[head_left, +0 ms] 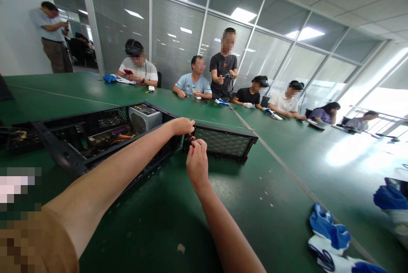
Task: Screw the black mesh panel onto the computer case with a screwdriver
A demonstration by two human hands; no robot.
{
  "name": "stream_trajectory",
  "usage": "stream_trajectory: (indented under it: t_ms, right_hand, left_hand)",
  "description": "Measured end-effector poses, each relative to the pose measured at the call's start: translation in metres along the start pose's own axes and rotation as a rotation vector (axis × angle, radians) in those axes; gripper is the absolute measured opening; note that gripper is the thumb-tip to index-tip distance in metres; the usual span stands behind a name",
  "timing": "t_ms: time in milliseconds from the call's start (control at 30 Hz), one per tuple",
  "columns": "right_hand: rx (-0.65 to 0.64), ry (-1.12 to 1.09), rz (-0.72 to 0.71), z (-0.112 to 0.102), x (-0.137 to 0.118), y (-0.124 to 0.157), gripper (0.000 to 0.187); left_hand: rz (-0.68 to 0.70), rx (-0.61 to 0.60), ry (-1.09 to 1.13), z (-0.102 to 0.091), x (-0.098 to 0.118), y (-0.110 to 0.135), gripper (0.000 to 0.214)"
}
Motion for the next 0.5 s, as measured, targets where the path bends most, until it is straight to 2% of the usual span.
stream_trajectory:
  t_ms: [267, 500]
  right_hand:
    - [-0.012, -0.001, 0.002, 0.0041, 0.0040, 0.0035, 0.026]
    - [-0.001, -0.016, 0.010, 0.0013, 0.0060, 0.0041, 0.026]
  left_hand:
    - [0.024, -0.039, -0.027, 0.0025, 0.0017, 0.0003, 0.020]
    - [0.004, -0.003, -0.018, 0.0012, 0.0037, -0.0010, 0.023]
Point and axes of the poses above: each hand's wrist, its own y-axis away from the middle knuckle, its own z-axis out of the palm, x = y × z, the point moved 9 cm from there along -y, towards the middle knuckle, and after that the axes turned 10 degrees about -z, right-handed, at the moved point
